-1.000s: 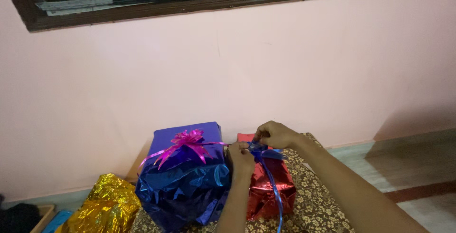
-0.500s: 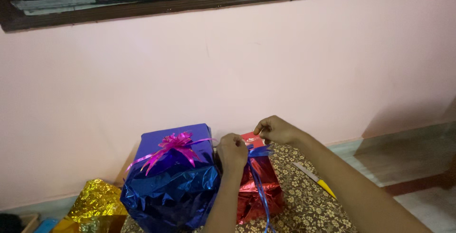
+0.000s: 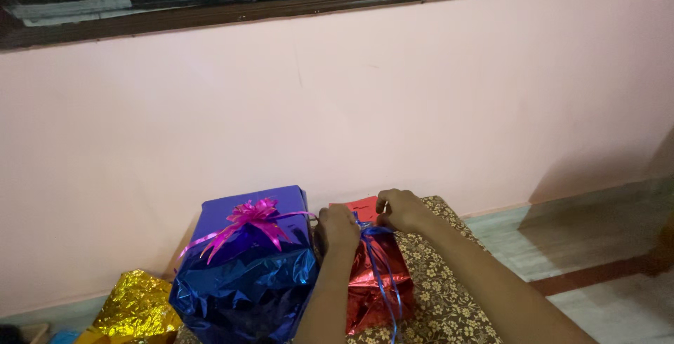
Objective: The person wraps a blue gift box with shiny blue paper, then ties a pink ribbon around it. They also tie a blue ribbon around a red gift box and place a gold-wrapped box on the table.
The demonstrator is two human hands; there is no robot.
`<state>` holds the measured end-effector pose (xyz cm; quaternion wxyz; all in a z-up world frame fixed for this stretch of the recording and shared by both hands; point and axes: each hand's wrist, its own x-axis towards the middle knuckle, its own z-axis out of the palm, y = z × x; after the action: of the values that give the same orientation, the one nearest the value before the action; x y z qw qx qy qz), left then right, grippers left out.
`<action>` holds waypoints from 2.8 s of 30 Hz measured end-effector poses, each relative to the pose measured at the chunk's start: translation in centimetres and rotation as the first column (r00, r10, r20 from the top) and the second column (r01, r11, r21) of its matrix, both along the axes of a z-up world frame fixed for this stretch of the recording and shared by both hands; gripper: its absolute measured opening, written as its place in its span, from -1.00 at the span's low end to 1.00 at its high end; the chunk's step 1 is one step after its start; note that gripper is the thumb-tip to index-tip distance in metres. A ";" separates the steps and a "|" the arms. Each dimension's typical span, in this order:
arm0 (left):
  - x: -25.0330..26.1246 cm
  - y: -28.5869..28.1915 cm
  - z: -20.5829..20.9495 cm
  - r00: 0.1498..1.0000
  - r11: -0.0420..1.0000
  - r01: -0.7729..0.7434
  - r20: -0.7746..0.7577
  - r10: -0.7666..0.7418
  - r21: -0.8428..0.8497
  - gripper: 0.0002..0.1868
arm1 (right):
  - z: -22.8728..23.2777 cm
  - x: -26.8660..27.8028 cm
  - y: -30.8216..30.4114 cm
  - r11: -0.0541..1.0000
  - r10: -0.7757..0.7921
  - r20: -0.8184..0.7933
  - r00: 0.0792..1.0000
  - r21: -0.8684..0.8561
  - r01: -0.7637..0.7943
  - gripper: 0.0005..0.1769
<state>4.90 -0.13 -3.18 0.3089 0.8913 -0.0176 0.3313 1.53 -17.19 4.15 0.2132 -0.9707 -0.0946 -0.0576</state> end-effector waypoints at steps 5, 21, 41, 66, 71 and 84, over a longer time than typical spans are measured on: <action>-1.0 0.4 -0.5 0.998 0.999 0.028 -0.058 -0.030 -0.046 -0.96 | -1.0 0.1 0.0 0.956 -0.034 -0.118 0.992 0.285 0.067 -0.77; -7.8 0.0 2.6 0.998 0.985 0.024 -0.063 -0.013 0.173 -0.64 | -3.4 -0.5 -1.4 0.859 0.176 0.059 0.983 0.479 -0.182 -0.47; -3.9 -0.4 -1.7 0.945 0.839 0.325 0.182 -0.271 -0.436 -0.63 | -3.3 -2.9 0.4 0.963 0.194 0.167 0.967 0.156 -0.220 -0.62; -19.2 -0.5 2.6 0.840 0.902 0.429 0.386 -0.382 -0.040 -0.68 | -6.3 -9.6 -3.7 0.801 0.039 0.317 0.948 0.557 -0.219 -0.85; -23.1 0.6 2.3 0.864 0.920 0.385 0.380 -0.330 -0.076 -0.74 | -7.2 -13.2 -2.3 0.839 0.011 0.419 0.908 0.491 -0.237 -0.89; -28.9 11.5 -0.9 0.865 0.932 0.360 0.388 -0.318 -0.039 -0.78 | -5.0 -20.4 9.6 0.893 0.148 0.517 0.843 0.296 -0.338 -0.82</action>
<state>-23.99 11.37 -4.09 0.4019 0.7757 -0.2145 0.4367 -18.89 -7.54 -0.86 0.3703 -0.8459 -0.2561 -0.2859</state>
